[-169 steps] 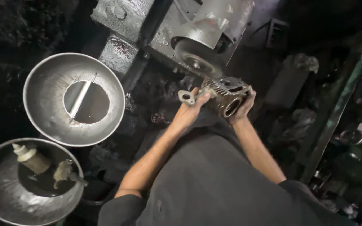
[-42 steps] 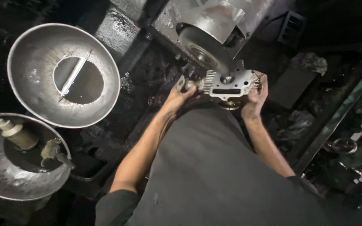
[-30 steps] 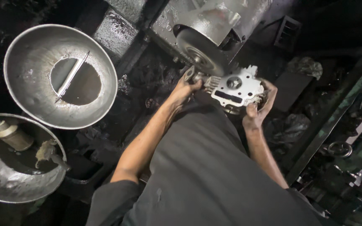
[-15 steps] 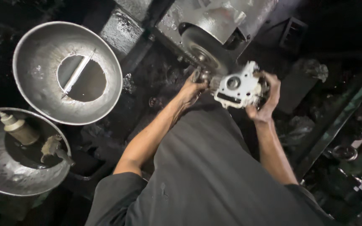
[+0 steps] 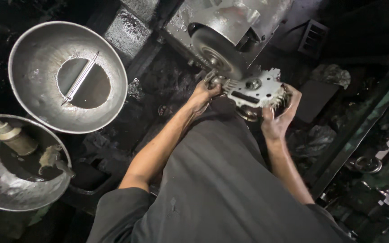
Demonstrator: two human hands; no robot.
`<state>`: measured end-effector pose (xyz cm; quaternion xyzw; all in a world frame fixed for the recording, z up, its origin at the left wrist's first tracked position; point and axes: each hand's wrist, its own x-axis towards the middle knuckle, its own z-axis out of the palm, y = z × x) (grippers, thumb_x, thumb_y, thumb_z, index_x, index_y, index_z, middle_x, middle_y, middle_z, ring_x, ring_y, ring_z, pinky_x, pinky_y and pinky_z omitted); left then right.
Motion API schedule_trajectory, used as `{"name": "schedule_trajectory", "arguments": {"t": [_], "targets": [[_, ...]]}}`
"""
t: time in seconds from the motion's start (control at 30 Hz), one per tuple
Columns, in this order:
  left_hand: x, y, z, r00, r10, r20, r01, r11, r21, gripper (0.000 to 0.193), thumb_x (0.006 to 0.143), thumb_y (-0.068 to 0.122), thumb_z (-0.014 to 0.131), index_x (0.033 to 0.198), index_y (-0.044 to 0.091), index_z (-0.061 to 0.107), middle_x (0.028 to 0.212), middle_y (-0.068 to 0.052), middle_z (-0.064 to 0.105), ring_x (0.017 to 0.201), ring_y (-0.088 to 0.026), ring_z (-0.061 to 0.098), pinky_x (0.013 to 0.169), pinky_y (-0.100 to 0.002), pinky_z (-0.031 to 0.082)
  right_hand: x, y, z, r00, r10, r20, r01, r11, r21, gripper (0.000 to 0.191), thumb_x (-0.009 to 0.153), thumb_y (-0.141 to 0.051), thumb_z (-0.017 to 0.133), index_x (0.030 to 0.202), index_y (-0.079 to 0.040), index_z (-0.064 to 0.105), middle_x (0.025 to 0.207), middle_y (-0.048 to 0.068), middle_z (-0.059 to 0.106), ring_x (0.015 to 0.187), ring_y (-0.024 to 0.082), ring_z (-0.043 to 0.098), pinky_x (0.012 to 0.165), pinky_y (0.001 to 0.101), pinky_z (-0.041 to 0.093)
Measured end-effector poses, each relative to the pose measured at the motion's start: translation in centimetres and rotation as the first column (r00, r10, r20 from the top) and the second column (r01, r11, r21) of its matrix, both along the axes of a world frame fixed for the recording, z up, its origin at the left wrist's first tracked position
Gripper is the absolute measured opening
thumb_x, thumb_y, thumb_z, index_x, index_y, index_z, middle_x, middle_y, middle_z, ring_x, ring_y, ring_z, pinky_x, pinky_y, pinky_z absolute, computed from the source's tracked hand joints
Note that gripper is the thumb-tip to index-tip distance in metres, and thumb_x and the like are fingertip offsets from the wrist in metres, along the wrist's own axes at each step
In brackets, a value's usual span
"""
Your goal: The person scrubs a metal engine component with a brush over bowls of liquid, then holds the part against a running bench grinder, rotating it to grind different surfaces and fins.
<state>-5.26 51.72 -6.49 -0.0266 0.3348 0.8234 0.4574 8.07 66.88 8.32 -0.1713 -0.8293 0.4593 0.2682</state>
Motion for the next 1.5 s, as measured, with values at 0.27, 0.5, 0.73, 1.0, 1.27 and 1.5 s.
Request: {"name": "schedule_trajectory", "arguments": {"t": [0.27,0.5,0.73,1.0,1.27,1.5], "targets": [[0.2,1.2,-1.6,0.995,0.042,-0.094,-0.044,0.999,-0.015,0.015,0.112,0.013,0.059,0.117,-0.001,0.057,0.103,-0.003,0.060,0.094,-0.012,0.060,0.091,-0.037,0.058,-0.3,-2.6,-0.8,0.987,-0.153,0.044,0.156,0.985,-0.077,0.069,0.099,-0.039,0.082,0.138,0.000,0.041,0.125,0.008,0.048,0.117,0.017,0.048,0.107,0.0350,0.044],[-0.2,1.9,-1.1,0.989,0.107,-0.098,-0.109,0.994,-0.018,0.017,0.104,0.012,0.062,0.115,-0.001,0.058,0.097,-0.001,0.059,0.088,-0.009,0.059,0.091,-0.035,0.061,-0.6,-1.5,-1.3,0.973,-0.226,0.053,0.230,0.966,-0.118,0.054,0.106,-0.026,0.078,0.137,-0.001,0.042,0.126,0.010,0.047,0.118,0.018,0.046,0.111,0.0362,0.043],[0.2,2.0,-1.3,0.974,0.070,-0.214,-0.099,0.987,-0.125,0.020,0.103,0.013,0.061,0.115,-0.002,0.063,0.101,0.000,0.064,0.090,-0.007,0.059,0.084,-0.029,0.052,-0.9,-2.0,-0.6,0.980,-0.200,0.014,0.200,0.970,-0.142,0.053,0.102,-0.021,0.076,0.135,-0.003,0.040,0.124,0.009,0.047,0.116,0.017,0.047,0.108,0.0358,0.043],[0.1,1.8,-0.3,0.989,0.020,-0.145,-0.048,0.980,-0.192,0.018,0.107,0.018,0.061,0.109,0.000,0.061,0.090,0.001,0.057,0.078,-0.008,0.055,0.074,-0.033,0.049,-1.5,-1.6,-1.0,0.970,-0.243,-0.003,0.242,0.968,-0.059,0.045,0.101,-0.016,0.075,0.129,-0.002,0.043,0.121,0.009,0.048,0.113,0.017,0.047,0.105,0.0326,0.043],[0.3,1.2,-0.7,0.993,0.084,-0.079,-0.088,0.995,-0.046,0.011,0.104,0.016,0.060,0.106,0.005,0.060,0.087,0.006,0.053,0.081,-0.004,0.056,0.089,-0.032,0.061,-1.4,-1.7,-1.8,0.951,-0.304,0.052,0.307,0.917,-0.254,0.043,0.102,-0.022,0.077,0.125,-0.003,0.046,0.114,0.006,0.048,0.106,0.014,0.046,0.098,0.0297,0.043],[-0.1,0.7,-0.4,0.997,0.078,-0.008,-0.078,0.993,-0.084,0.016,0.101,0.019,0.065,0.106,0.006,0.060,0.090,0.004,0.059,0.082,-0.006,0.060,0.088,-0.034,0.063,-2.1,0.3,-2.7,0.940,-0.337,0.044,0.313,0.808,-0.498,0.038,0.101,-0.031,0.072,0.118,-0.003,0.053,0.109,0.004,0.057,0.101,0.014,0.053,0.092,0.0331,0.049]]}}
